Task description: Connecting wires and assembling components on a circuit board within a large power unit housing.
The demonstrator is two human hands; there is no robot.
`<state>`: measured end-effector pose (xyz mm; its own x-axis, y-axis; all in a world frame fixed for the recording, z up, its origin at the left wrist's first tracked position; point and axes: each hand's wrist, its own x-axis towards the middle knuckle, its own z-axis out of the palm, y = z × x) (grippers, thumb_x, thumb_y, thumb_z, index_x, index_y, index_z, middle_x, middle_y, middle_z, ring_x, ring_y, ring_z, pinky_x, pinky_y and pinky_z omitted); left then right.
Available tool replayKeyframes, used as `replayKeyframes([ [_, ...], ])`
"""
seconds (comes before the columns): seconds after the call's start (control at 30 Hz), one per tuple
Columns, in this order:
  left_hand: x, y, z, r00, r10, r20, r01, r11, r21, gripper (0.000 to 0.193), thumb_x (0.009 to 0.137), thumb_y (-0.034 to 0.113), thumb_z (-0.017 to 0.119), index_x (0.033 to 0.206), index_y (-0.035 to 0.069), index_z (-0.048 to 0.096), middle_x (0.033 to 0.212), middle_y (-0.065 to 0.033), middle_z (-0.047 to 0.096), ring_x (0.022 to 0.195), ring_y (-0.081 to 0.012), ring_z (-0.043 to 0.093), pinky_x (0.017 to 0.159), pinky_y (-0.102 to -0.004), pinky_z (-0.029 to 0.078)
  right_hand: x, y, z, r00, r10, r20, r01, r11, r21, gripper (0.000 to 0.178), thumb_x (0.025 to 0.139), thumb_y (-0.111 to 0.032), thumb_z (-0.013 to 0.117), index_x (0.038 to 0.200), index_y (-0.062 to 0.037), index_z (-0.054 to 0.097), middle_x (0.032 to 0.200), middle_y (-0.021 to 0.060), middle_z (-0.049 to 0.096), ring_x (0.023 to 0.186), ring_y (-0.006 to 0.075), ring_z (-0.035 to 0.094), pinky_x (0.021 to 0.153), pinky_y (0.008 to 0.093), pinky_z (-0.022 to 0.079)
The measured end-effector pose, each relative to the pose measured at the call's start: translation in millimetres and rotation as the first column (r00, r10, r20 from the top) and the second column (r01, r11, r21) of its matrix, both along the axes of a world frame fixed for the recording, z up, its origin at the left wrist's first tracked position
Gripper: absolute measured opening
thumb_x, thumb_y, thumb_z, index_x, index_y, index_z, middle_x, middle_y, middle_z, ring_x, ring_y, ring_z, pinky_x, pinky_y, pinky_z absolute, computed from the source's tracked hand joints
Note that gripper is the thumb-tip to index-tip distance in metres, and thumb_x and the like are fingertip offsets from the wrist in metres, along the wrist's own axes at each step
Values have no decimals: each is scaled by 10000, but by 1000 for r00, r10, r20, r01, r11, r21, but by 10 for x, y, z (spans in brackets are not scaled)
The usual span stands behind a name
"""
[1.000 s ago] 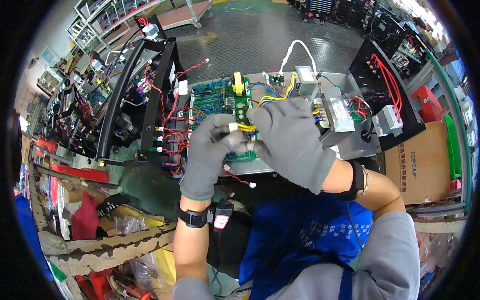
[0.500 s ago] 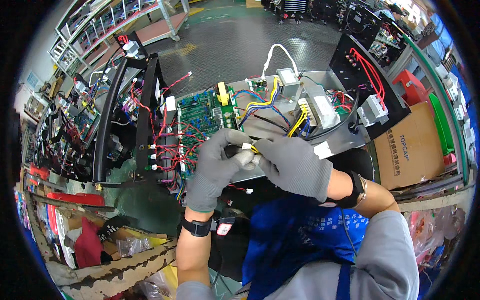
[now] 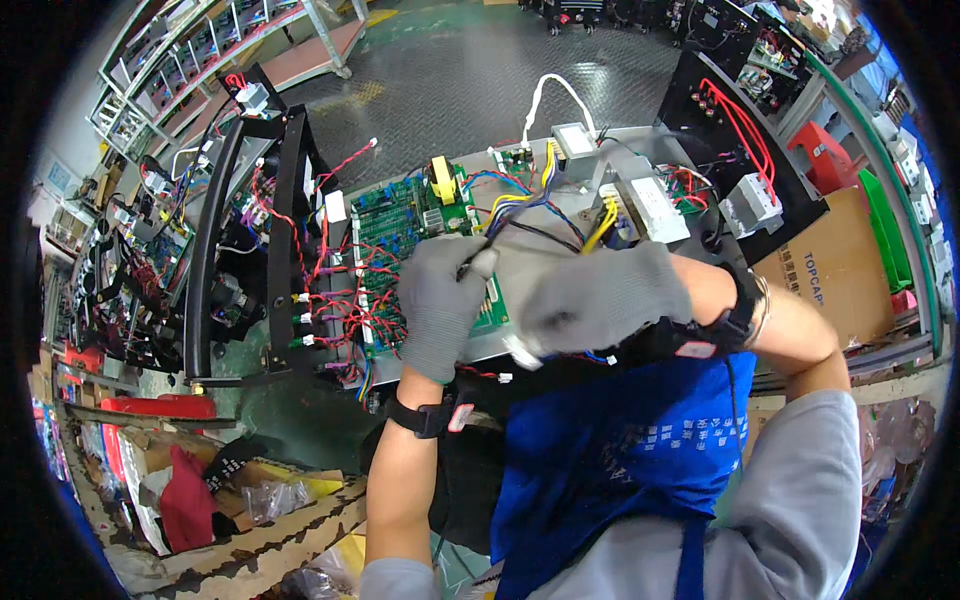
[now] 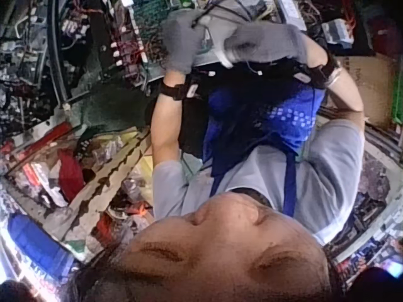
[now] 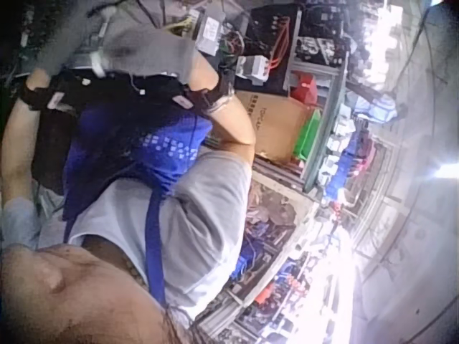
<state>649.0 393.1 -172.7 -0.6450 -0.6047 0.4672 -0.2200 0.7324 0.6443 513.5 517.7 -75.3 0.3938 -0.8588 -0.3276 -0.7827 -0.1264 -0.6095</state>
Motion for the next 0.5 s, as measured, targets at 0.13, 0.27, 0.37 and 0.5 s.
replayKeyframes([
  [0.13,-17,20,32,994,54,-95,-50,998,41,170,741,213,692,854,88,709,769,-95,641,777,-291,587,702,-406,453,-80,-71,-367,950,-98,-296,95,995,-23,345,888,-325,478,794,-41,649,742,138,645,693,300,626,673,404,495],
  [0.27,14,-39,15,997,30,-72,-23,995,98,199,759,217,719,895,72,724,832,-128,675,763,-277,642,686,-361,495,-51,-408,-467,908,-234,-346,159,960,-232,202,857,-191,523,825,-50,664,832,99,654,746,253,665,632,358,527],
  [0.37,-16,-62,31,995,57,-76,-46,989,140,186,757,216,715,866,66,726,785,-123,669,724,-258,639,655,-342,486,-201,-548,-555,829,59,-556,-223,947,-232,197,856,-191,534,839,-57,678,830,98,658,744,268,666,618,377,526],
  [0.5,-7,-80,53,999,49,-12,-45,978,202,166,755,211,702,834,66,724,733,-120,653,678,-255,623,627,-340,471,-102,-653,-488,902,-140,-408,122,990,-71,207,851,-204,544,831,-52,684,775,112,658,723,270,669,611,393,524],
])
